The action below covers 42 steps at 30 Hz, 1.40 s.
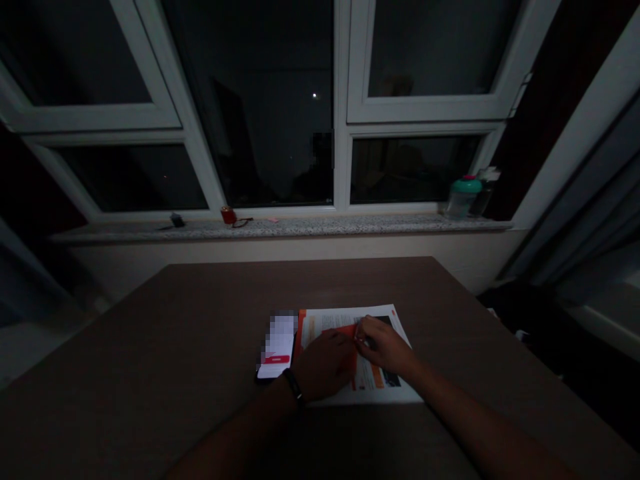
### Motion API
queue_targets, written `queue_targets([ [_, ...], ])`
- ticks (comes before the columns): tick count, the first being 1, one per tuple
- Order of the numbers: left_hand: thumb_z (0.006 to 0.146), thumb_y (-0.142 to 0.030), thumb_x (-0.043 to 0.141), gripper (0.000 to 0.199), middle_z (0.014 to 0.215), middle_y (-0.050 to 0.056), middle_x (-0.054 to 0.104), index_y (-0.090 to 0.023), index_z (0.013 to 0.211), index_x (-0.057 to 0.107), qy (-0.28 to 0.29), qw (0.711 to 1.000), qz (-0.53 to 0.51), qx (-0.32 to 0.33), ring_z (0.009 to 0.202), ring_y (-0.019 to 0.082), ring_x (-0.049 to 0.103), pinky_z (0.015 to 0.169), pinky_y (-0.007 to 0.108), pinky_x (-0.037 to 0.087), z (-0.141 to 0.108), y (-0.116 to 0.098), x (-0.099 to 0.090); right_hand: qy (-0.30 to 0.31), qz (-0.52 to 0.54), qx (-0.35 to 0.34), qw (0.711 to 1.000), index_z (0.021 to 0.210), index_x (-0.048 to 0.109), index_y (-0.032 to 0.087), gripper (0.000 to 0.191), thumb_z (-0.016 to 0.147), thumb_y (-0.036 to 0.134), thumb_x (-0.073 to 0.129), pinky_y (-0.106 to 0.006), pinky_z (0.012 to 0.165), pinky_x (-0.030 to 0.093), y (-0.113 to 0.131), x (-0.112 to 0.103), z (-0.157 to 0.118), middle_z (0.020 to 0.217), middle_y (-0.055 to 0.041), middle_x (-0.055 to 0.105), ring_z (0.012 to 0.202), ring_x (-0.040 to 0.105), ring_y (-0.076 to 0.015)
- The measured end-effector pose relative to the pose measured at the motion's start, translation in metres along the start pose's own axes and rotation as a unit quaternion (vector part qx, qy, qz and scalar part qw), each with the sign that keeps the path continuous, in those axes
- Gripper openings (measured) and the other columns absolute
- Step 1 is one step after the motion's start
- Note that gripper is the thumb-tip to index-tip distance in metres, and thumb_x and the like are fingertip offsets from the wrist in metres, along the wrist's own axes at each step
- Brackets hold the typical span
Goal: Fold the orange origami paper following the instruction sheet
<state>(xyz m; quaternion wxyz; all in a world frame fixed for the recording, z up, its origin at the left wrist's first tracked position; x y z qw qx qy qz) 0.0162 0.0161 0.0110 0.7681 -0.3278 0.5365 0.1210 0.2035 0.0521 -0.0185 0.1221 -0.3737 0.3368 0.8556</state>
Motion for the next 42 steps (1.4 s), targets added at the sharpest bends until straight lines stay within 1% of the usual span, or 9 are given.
queue_targets([
  [4, 0.081, -0.019, 0.064, 0.024, 0.116, 0.006, 0.062, -0.02, 0.105, 0.059, 0.004, 1.0, 0.004, 0.004, 0.115, 0.024, 0.052, 0.105, 0.039, 0.038, 0.001, 0.001, 0.0, 0.027, 0.009, -0.024, 0.999, 0.078, 0.046, 0.023, 0.019, 0.077, 0.008, 0.057, -0.03, 0.071, 0.041, 0.001, 0.0, -0.002, 0.083, -0.0031, 0.057, 0.081, 0.054, -0.0199],
  [9, 0.085, -0.023, 0.064, 0.022, 0.117, 0.006, 0.062, -0.02, 0.106, 0.059, 0.013, 1.0, 0.014, -0.003, 0.115, 0.025, 0.052, 0.104, 0.04, 0.039, 0.002, -0.001, -0.002, 0.015, 0.008, -0.022, 1.0, 0.073, 0.046, 0.022, 0.02, 0.075, 0.006, 0.057, -0.028, 0.067, 0.038, 0.001, 0.001, 0.0, 0.077, -0.0011, 0.054, 0.075, 0.052, -0.0182],
  [18, 0.085, -0.024, 0.065, 0.021, 0.118, 0.007, 0.062, -0.019, 0.105, 0.059, 0.016, 0.999, 0.027, -0.01, 0.114, 0.026, 0.052, 0.1, 0.04, 0.041, 0.002, -0.001, -0.002, -0.055, -0.028, 0.065, 0.996, 0.071, 0.042, 0.022, 0.022, 0.082, 0.006, 0.052, -0.026, 0.065, 0.036, -0.006, 0.001, 0.004, 0.074, -0.0001, 0.051, 0.074, 0.051, -0.0174],
  [23, 0.085, -0.028, 0.067, 0.025, 0.117, 0.007, 0.061, -0.019, 0.107, 0.058, 0.005, 1.0, 0.021, -0.022, 0.113, 0.026, 0.052, 0.099, 0.039, 0.041, 0.002, 0.001, -0.002, -0.067, -0.049, 0.102, 0.991, 0.073, 0.043, 0.022, 0.019, 0.083, 0.01, 0.054, -0.027, 0.064, 0.036, -0.009, 0.001, 0.003, 0.075, -0.0002, 0.051, 0.071, 0.05, -0.0171],
  [29, 0.086, -0.027, 0.067, 0.013, 0.108, 0.005, 0.061, -0.019, 0.09, 0.058, 0.026, 0.999, 0.036, -0.014, 0.103, 0.024, 0.054, 0.089, 0.036, 0.044, 0.003, 0.004, -0.001, -0.02, 0.003, 0.028, 0.999, 0.076, 0.046, 0.022, 0.017, 0.081, 0.008, 0.054, -0.026, 0.069, 0.039, -0.005, 0.002, -0.002, 0.078, -0.0003, 0.053, 0.075, 0.052, -0.0168],
  [32, 0.086, -0.024, 0.066, 0.011, 0.111, 0.006, 0.06, -0.019, 0.093, 0.059, 0.027, 0.999, 0.03, -0.008, 0.106, 0.025, 0.053, 0.091, 0.036, 0.043, 0.003, 0.002, -0.003, -0.014, 0.011, 0.018, 1.0, 0.075, 0.046, 0.022, 0.018, 0.08, 0.007, 0.055, -0.026, 0.069, 0.039, -0.003, 0.002, -0.002, 0.077, -0.0002, 0.054, 0.076, 0.053, -0.017],
  [35, 0.086, -0.025, 0.066, 0.014, 0.117, 0.006, 0.06, -0.019, 0.096, 0.059, 0.031, 0.999, 0.033, -0.01, 0.109, 0.025, 0.052, 0.093, 0.036, 0.043, 0.003, -0.001, -0.005, -0.036, -0.01, 0.047, 0.998, 0.072, 0.044, 0.022, 0.019, 0.081, 0.007, 0.053, -0.026, 0.067, 0.037, -0.003, 0.001, 0.001, 0.075, -0.0003, 0.052, 0.074, 0.052, -0.0172],
  [38, 0.086, -0.025, 0.066, 0.012, 0.116, 0.006, 0.06, -0.019, 0.093, 0.059, 0.037, 0.998, 0.041, -0.015, 0.108, 0.025, 0.052, 0.093, 0.036, 0.043, 0.003, -0.001, -0.004, -0.062, -0.046, 0.077, 0.994, 0.07, 0.042, 0.022, 0.021, 0.081, 0.007, 0.051, -0.026, 0.066, 0.036, -0.005, -0.001, 0.004, 0.073, -0.0007, 0.052, 0.073, 0.051, -0.0177],
  [42, 0.087, -0.028, 0.065, 0.015, 0.114, 0.006, 0.061, -0.019, 0.098, 0.059, 0.022, 0.999, 0.04, -0.007, 0.108, 0.025, 0.052, 0.093, 0.037, 0.042, 0.002, 0.0, -0.002, -0.086, -0.086, 0.104, 0.987, 0.07, 0.042, 0.022, 0.019, 0.081, 0.008, 0.05, -0.027, 0.067, 0.036, -0.01, -0.001, 0.005, 0.074, -0.0013, 0.052, 0.073, 0.051, -0.0184],
])
Point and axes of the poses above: each hand's wrist, its own z-axis towards the middle knuckle, its own x-axis out of the palm, y = z × x, the point moved 2 cm from there along z, towards the middle knuckle
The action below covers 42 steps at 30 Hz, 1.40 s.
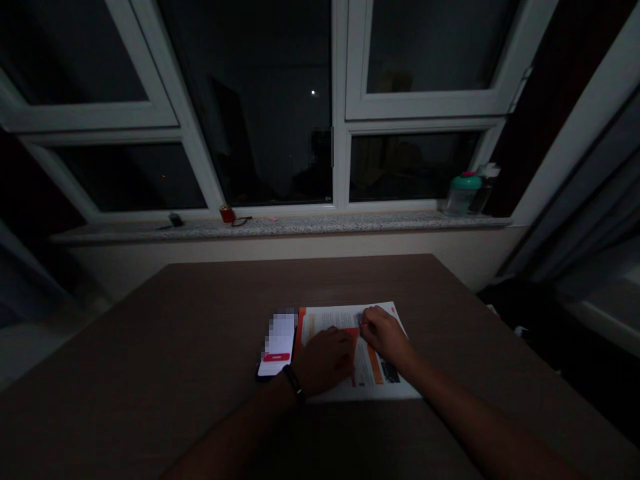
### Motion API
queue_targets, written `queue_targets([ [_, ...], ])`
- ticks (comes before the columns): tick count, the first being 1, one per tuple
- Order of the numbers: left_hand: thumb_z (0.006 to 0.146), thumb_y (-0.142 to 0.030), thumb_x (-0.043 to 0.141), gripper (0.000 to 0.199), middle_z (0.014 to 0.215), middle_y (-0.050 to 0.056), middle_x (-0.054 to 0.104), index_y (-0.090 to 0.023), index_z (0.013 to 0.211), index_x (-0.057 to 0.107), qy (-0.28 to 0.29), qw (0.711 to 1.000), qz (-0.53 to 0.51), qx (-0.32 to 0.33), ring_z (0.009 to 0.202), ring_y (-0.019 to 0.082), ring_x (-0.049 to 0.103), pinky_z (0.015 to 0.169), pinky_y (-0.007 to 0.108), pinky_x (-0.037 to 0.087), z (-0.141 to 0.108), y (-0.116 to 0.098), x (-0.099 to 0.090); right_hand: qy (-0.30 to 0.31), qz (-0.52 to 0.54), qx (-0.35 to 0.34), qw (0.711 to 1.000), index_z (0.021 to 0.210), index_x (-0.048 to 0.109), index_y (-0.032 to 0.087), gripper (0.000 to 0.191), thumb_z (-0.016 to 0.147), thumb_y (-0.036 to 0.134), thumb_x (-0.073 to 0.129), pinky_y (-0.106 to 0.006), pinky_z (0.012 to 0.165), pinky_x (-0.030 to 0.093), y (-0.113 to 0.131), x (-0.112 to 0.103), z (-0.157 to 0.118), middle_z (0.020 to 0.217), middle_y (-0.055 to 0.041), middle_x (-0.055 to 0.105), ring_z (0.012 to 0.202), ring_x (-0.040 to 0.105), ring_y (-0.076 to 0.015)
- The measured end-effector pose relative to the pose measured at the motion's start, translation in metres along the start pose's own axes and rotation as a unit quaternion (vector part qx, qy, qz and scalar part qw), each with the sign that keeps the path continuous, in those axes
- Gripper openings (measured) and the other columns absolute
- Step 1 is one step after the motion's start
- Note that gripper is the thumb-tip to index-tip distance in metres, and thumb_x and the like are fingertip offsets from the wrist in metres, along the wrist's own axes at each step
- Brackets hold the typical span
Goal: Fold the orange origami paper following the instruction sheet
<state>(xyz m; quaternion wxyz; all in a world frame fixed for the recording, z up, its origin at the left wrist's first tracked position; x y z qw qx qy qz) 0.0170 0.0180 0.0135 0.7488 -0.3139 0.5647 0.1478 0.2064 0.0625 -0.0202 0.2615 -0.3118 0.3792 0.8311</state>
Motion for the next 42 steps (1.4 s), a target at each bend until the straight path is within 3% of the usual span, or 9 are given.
queue_targets([
  [9, 0.083, -0.026, 0.067, 0.025, 0.116, 0.007, 0.06, -0.02, 0.104, 0.054, 0.0, 0.999, -0.029, -0.017, 0.111, 0.026, 0.052, 0.098, 0.039, 0.041, -0.002, 0.002, 0.001, -0.034, 0.055, 0.055, 0.996, 0.076, 0.049, 0.021, 0.01, 0.083, 0.016, 0.055, -0.025, 0.063, 0.037, -0.003, -0.003, -0.003, 0.072, 0.0004, 0.053, 0.068, 0.051, -0.0164],
  [16, 0.086, -0.02, 0.058, 0.027, 0.121, 0.007, 0.059, -0.021, 0.112, 0.05, 0.006, 0.999, -0.053, -0.009, 0.113, 0.024, 0.054, 0.097, 0.037, 0.043, -0.003, 0.004, 0.006, 0.041, 0.085, -0.041, 0.995, 0.074, 0.047, 0.021, 0.016, 0.08, 0.009, 0.054, -0.025, 0.066, 0.038, 0.004, -0.002, -0.006, 0.076, 0.0004, 0.053, 0.072, 0.052, -0.0162],
  [19, 0.086, -0.02, 0.058, 0.027, 0.122, 0.007, 0.058, -0.021, 0.112, 0.05, 0.01, 0.998, -0.055, -0.01, 0.113, 0.025, 0.054, 0.096, 0.037, 0.043, -0.003, 0.003, 0.004, 0.043, 0.081, -0.052, 0.994, 0.07, 0.045, 0.022, 0.019, 0.079, 0.006, 0.053, -0.026, 0.066, 0.037, 0.002, 0.0, -0.004, 0.073, 0.0, 0.052, 0.074, 0.051, -0.0174],
  [30, 0.084, -0.018, 0.061, 0.021, 0.117, 0.007, 0.06, -0.02, 0.103, 0.054, 0.002, 0.998, -0.064, -0.003, 0.113, 0.025, 0.054, 0.099, 0.038, 0.041, -0.002, 0.003, 0.004, -0.026, 0.006, 0.026, 0.999, 0.07, 0.047, 0.021, 0.016, 0.081, 0.012, 0.051, -0.027, 0.065, 0.036, -0.007, -0.001, 0.001, 0.072, -0.001, 0.053, 0.071, 0.05, -0.0176],
  [35, 0.092, -0.025, 0.059, 0.027, 0.132, 0.008, 0.055, -0.021, 0.119, 0.054, -0.015, 0.999, -0.043, -0.001, 0.126, 0.025, 0.046, 0.108, 0.042, 0.035, -0.003, 0.004, 0.004, -0.066, 0.068, 0.097, 0.991, 0.073, 0.052, 0.021, 0.01, 0.083, 0.021, 0.056, -0.026, 0.061, 0.038, -0.01, -0.007, -0.001, 0.069, 0.0003, 0.055, 0.065, 0.053, -0.0161],
  [39, 0.098, -0.021, 0.047, 0.03, 0.139, 0.007, 0.051, -0.024, 0.127, 0.052, -0.01, 1.0, -0.003, -0.018, 0.127, 0.025, 0.045, 0.107, 0.044, 0.036, -0.001, 0.006, 0.008, -0.034, 0.159, 0.103, 0.981, 0.077, 0.055, 0.02, 0.009, 0.081, 0.025, 0.061, -0.024, 0.059, 0.04, -0.012, -0.006, -0.001, 0.067, 0.0016, 0.057, 0.063, 0.053, -0.0147],
  [42, 0.095, -0.016, 0.05, 0.037, 0.136, 0.008, 0.054, -0.022, 0.131, 0.049, -0.013, 0.999, -0.005, -0.035, 0.126, 0.025, 0.046, 0.107, 0.044, 0.037, 0.0, 0.007, 0.009, 0.002, 0.185, 0.074, 0.98, 0.08, 0.056, 0.02, 0.007, 0.082, 0.024, 0.061, -0.025, 0.062, 0.041, -0.012, -0.002, -0.001, 0.072, 0.0011, 0.058, 0.067, 0.054, -0.0149],
])
Point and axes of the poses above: each hand's wrist, its own z-axis towards the middle knuckle, its own x-axis out of the palm, y = z × x, the point moved 2 cm from there along z, towards the middle knuckle
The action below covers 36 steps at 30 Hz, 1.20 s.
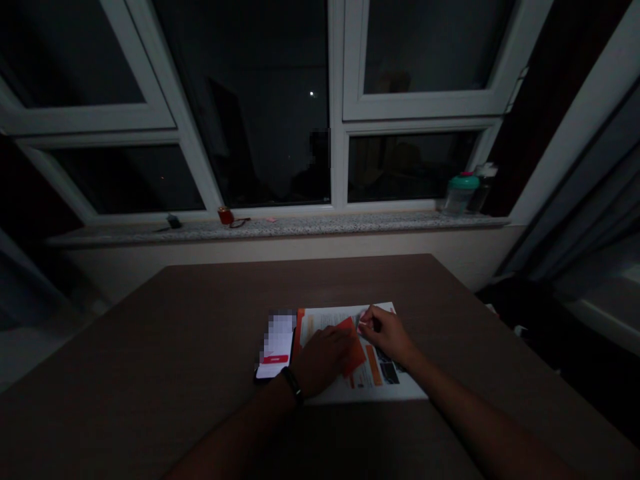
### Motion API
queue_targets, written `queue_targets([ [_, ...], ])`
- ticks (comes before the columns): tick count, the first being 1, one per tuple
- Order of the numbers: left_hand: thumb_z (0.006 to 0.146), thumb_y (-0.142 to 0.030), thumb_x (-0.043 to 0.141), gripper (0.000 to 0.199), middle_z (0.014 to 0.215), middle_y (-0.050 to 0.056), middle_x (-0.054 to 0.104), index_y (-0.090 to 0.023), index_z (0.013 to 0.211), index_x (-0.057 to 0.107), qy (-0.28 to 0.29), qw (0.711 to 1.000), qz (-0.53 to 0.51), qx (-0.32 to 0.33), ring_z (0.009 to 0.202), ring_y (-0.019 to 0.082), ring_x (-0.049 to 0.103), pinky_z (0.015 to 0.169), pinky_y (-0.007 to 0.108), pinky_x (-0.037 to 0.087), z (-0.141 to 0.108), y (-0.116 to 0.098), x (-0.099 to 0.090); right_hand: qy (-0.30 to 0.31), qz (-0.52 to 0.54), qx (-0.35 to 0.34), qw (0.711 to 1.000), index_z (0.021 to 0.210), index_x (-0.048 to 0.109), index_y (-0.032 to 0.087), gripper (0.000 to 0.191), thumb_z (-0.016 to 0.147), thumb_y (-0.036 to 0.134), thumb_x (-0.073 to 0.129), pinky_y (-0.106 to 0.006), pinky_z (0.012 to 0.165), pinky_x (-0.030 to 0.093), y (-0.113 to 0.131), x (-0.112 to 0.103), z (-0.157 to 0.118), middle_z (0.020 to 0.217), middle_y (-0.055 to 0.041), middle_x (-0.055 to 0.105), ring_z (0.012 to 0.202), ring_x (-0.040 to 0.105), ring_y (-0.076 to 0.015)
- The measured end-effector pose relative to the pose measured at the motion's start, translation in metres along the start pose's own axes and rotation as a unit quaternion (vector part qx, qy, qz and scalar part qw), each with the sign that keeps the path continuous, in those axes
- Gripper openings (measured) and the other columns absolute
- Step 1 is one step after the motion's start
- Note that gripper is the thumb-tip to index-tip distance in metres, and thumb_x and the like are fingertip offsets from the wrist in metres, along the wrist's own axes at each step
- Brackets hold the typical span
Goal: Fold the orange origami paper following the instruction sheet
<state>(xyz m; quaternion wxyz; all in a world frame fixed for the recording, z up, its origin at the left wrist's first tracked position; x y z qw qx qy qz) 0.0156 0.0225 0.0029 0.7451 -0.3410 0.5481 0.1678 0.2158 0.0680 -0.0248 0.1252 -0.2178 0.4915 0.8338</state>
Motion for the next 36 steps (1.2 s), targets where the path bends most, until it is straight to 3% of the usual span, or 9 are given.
queue_targets([
  [10, 0.092, -0.014, 0.052, 0.04, 0.138, 0.004, 0.053, -0.025, 0.13, 0.051, 0.002, 1.0, -0.012, 0.002, 0.125, 0.024, 0.046, 0.106, 0.043, 0.037, -0.0005, 0.0021, -0.0005, 0.137, 0.01, -0.043, 0.99, 0.072, 0.051, 0.02, 0.014, 0.076, 0.015, 0.064, -0.023, 0.065, 0.04, 0.0052, -0.0008, 0.0, 0.073, 0.0034, 0.055, 0.068, 0.052, -0.0133],
  [15, 0.096, -0.012, 0.047, 0.036, 0.14, 0.005, 0.052, -0.025, 0.128, 0.054, -0.001, 1.0, -0.006, 0.003, 0.125, 0.023, 0.047, 0.105, 0.042, 0.039, 0.0007, 0.0047, 0.0023, 0.183, 0.034, -0.024, 0.982, 0.069, 0.051, 0.019, 0.017, 0.074, 0.017, 0.067, -0.021, 0.058, 0.037, 0.0028, -0.0018, -0.0043, 0.067, 0.0047, 0.054, 0.062, 0.05, -0.0118],
  [20, 0.093, -0.007, 0.047, 0.04, 0.138, 0.004, 0.054, -0.025, 0.128, 0.054, 0.015, 1.0, 0.005, 0.008, 0.124, 0.023, 0.048, 0.104, 0.042, 0.04, 0.0023, 0.0039, 0.0005, 0.153, 0.024, -0.001, 0.988, 0.068, 0.05, 0.02, 0.017, 0.075, 0.017, 0.065, -0.021, 0.056, 0.035, 0.0, 0.0005, -0.0047, 0.063, 0.0061, 0.05, 0.059, 0.047, -0.0113],
  [25, 0.095, -0.011, 0.047, 0.039, 0.14, 0.004, 0.053, -0.025, 0.131, 0.053, -0.008, 1.0, 0.001, 0.009, 0.125, 0.023, 0.047, 0.105, 0.042, 0.04, 0.0006, 0.005, 0.0016, 0.105, 0.01, 0.001, 0.994, 0.07, 0.051, 0.02, 0.015, 0.078, 0.018, 0.063, -0.022, 0.058, 0.036, 0.0005, 0.0008, -0.0015, 0.066, 0.0049, 0.052, 0.061, 0.049, -0.0123],
  [36, 0.091, -0.011, 0.051, 0.034, 0.137, 0.005, 0.053, -0.023, 0.123, 0.057, -0.01, 1.0, -0.009, 0.009, 0.123, 0.023, 0.048, 0.104, 0.042, 0.039, -0.001, 0.0012, -0.0009, 0.199, 0.049, -0.02, 0.979, 0.065, 0.046, 0.02, 0.021, 0.073, 0.021, 0.065, -0.021, 0.058, 0.035, 0.0018, -0.0053, -0.0091, 0.068, 0.0042, 0.053, 0.061, 0.047, -0.0113],
])
Point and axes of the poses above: each hand's wrist, its own z-axis towards the middle knuckle, its own x-axis out of the palm, y = z × x, the point moved 2 cm from there along z, towards the middle knuckle
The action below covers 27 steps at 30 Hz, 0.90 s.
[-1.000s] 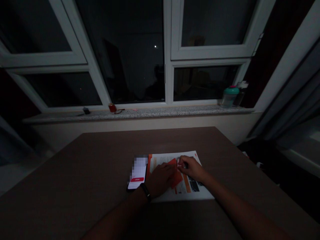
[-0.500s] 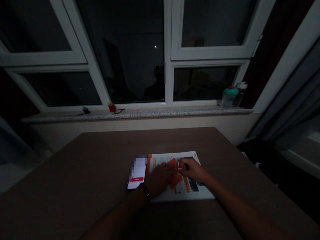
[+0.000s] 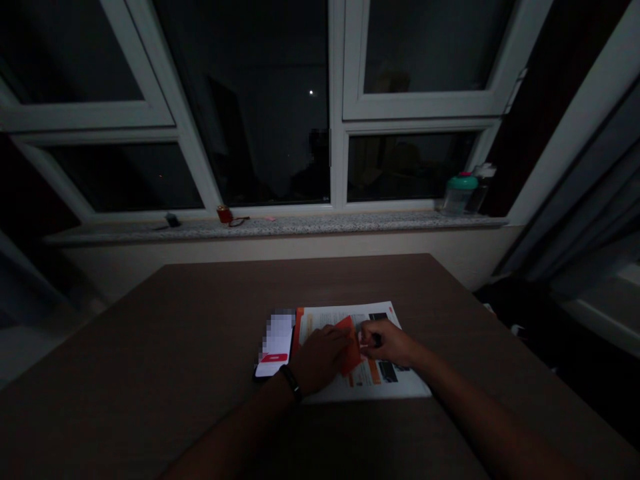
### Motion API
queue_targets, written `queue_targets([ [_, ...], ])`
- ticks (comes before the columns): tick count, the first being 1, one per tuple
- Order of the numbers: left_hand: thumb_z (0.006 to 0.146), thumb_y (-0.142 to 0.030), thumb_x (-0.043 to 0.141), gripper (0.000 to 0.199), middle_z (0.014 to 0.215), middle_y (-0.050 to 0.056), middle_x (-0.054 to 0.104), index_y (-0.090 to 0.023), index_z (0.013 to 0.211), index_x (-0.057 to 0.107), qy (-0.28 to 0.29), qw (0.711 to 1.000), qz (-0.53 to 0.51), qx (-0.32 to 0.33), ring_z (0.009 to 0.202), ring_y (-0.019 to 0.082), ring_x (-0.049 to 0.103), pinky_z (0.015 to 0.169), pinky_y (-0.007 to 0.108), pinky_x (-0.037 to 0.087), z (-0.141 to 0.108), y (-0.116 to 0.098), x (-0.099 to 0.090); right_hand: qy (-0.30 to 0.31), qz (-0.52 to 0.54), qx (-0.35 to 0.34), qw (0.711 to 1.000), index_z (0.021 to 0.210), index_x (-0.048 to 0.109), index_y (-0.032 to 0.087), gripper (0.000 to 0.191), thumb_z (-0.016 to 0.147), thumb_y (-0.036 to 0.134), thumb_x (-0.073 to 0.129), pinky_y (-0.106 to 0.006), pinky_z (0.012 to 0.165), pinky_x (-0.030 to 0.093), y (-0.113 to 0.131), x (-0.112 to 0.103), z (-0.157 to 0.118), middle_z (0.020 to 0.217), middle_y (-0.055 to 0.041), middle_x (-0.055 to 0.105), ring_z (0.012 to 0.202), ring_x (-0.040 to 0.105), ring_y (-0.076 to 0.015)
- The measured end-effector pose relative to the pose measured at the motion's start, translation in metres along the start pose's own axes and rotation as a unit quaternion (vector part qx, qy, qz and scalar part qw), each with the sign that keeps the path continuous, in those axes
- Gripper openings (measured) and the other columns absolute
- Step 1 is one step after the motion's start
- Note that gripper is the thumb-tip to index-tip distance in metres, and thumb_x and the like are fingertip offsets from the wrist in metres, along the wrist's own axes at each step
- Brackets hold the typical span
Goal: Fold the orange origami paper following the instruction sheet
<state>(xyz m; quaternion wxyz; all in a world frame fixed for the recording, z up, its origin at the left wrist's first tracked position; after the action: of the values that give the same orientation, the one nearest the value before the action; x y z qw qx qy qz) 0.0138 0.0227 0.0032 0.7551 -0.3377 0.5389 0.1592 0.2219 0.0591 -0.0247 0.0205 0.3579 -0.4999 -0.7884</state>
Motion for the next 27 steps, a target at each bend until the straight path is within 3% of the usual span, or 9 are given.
queue_targets([
  [10, 0.089, -0.02, 0.057, 0.042, 0.141, 0.007, 0.05, -0.023, 0.13, 0.052, 0.009, 1.0, -0.004, 0.005, 0.129, 0.026, 0.043, 0.107, 0.045, 0.037, -0.002, 0.002, 0.001, -0.11, -0.055, 0.028, 0.992, 0.071, 0.05, 0.02, 0.014, 0.076, 0.017, 0.063, -0.021, 0.056, 0.034, -0.005, 0.006, 0.012, 0.065, 0.0048, 0.051, 0.061, 0.048, -0.012],
  [14, 0.088, -0.018, 0.057, 0.043, 0.141, 0.006, 0.05, -0.024, 0.13, 0.051, 0.016, 1.0, 0.005, -0.007, 0.128, 0.028, 0.043, 0.106, 0.047, 0.038, -0.002, 0.001, 0.001, -0.094, -0.032, 0.018, 0.995, 0.068, 0.049, 0.02, 0.015, 0.073, 0.016, 0.063, -0.02, 0.054, 0.032, -0.006, 0.007, 0.012, 0.063, 0.0053, 0.049, 0.058, 0.045, -0.011],
  [22, 0.088, -0.017, 0.057, 0.049, 0.144, 0.005, 0.047, -0.026, 0.135, 0.046, 0.013, 1.0, 0.013, -0.001, 0.129, 0.027, 0.042, 0.105, 0.047, 0.037, -0.002, 0.002, 0.004, 0.009, 0.001, -0.011, 1.0, 0.062, 0.042, 0.02, 0.021, 0.068, 0.015, 0.062, -0.02, 0.052, 0.03, 0.008, 0.004, 0.002, 0.061, 0.0059, 0.046, 0.056, 0.04, -0.0096],
  [24, 0.088, -0.017, 0.058, 0.05, 0.144, 0.006, 0.048, -0.026, 0.136, 0.046, 0.013, 1.0, 0.015, -0.004, 0.129, 0.027, 0.043, 0.105, 0.047, 0.038, -0.001, 0.002, 0.004, 0.01, -0.007, -0.008, 1.0, 0.064, 0.045, 0.02, 0.019, 0.068, 0.014, 0.062, -0.02, 0.052, 0.03, 0.009, 0.005, 0.001, 0.061, 0.0061, 0.047, 0.056, 0.042, -0.0098],
  [27, 0.088, -0.018, 0.057, 0.046, 0.143, 0.007, 0.049, -0.024, 0.133, 0.048, 0.02, 1.0, 0.017, -0.01, 0.129, 0.027, 0.043, 0.106, 0.047, 0.038, -0.001, -0.001, 0.002, -0.043, -0.047, 0.006, 0.998, 0.068, 0.047, 0.02, 0.016, 0.072, 0.014, 0.061, -0.021, 0.054, 0.032, 0.006, 0.005, 0.003, 0.063, 0.0055, 0.049, 0.058, 0.045, -0.0107],
])
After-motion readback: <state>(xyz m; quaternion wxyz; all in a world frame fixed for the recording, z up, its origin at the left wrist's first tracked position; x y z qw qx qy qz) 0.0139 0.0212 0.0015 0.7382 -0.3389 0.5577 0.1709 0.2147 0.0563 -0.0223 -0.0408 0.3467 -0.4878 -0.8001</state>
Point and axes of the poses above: each hand's wrist, its own z-axis towards the middle knuckle, its own x-axis out of the palm, y = z × x, the point moved 2 cm from there along z, towards the middle knuckle
